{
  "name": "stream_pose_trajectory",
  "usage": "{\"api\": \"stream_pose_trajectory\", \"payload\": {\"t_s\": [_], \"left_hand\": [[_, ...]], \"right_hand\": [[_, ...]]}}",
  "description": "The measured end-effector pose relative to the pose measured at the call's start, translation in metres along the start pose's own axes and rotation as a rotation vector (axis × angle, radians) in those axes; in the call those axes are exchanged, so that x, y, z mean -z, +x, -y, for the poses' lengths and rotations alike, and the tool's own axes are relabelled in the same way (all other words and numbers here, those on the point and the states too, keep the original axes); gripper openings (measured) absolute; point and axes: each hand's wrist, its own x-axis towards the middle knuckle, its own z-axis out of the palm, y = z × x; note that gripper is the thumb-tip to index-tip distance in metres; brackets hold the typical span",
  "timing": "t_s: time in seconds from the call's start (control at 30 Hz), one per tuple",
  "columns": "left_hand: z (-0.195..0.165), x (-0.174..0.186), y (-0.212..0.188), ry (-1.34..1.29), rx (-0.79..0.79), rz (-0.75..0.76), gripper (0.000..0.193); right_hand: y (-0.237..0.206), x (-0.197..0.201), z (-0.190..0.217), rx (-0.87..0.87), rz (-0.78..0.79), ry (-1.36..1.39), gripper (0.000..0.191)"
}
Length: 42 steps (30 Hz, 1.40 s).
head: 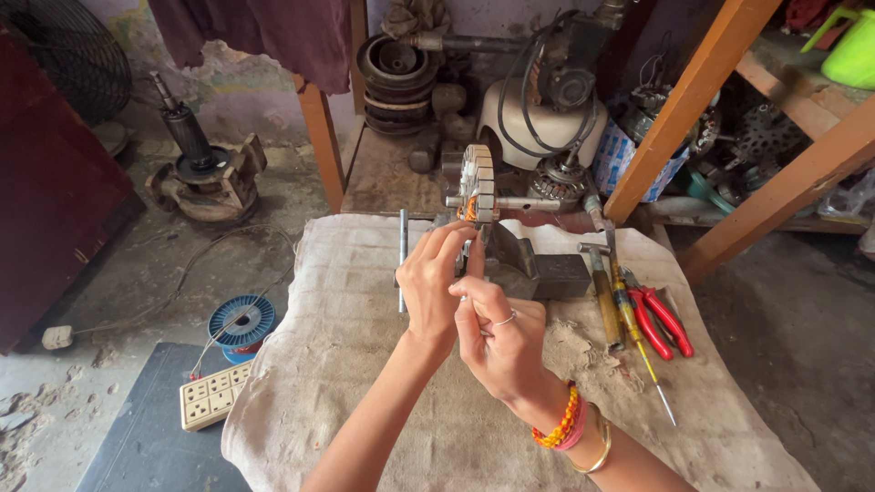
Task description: The person winds copper wire around the slots of a motor armature clamped in a bench vise, pressing and seating the wire by hand while rotating the armature. Near the end they pick up a screwdriver and work it along the armature slots before steadying the assembly with both hands.
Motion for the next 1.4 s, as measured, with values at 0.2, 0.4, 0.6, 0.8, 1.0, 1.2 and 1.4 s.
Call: {"api": "stream_pose_trajectory", "payload": {"t_s": [0.2,0.4,0.6,0.8,1.0,1.2,1.4], "left_hand": [[0.009,-0.006,0.004,-0.063,0.143,-0.036,0.009],[0.024,-0.018,0.017,-0.105,0.448,-0.030,0.010],[0.030,-0.021,0.029,-0.104,0.555,0.038,0.014],[0.043,-0.013,0.044,-0.297,0.719,0.162,0.014],[0.037,-0.009,0.041,-0.221,0.527,0.173,0.014],[0.043,-0.016,0.036,-0.315,0.549,0.138,0.019],[0.036,0.002,0.016,-0.211,0.245,0.112,0.024]], "right_hand": [[0.015,-0.002,-0.004,0.062,0.007,-0.043,0.022],[0.073,0.009,-0.044,0.053,0.111,-0.130,0.020],[0.094,0.023,-0.081,-0.110,0.129,0.026,0.023],[0.077,0.018,-0.095,-0.215,0.092,0.145,0.020],[0.063,0.018,-0.112,-0.186,0.017,0.064,0.016],[0.044,0.015,-0.132,-0.233,0.012,0.062,0.020],[0.017,0.007,-0.115,-0.368,0.000,0.090,0.022]]}}
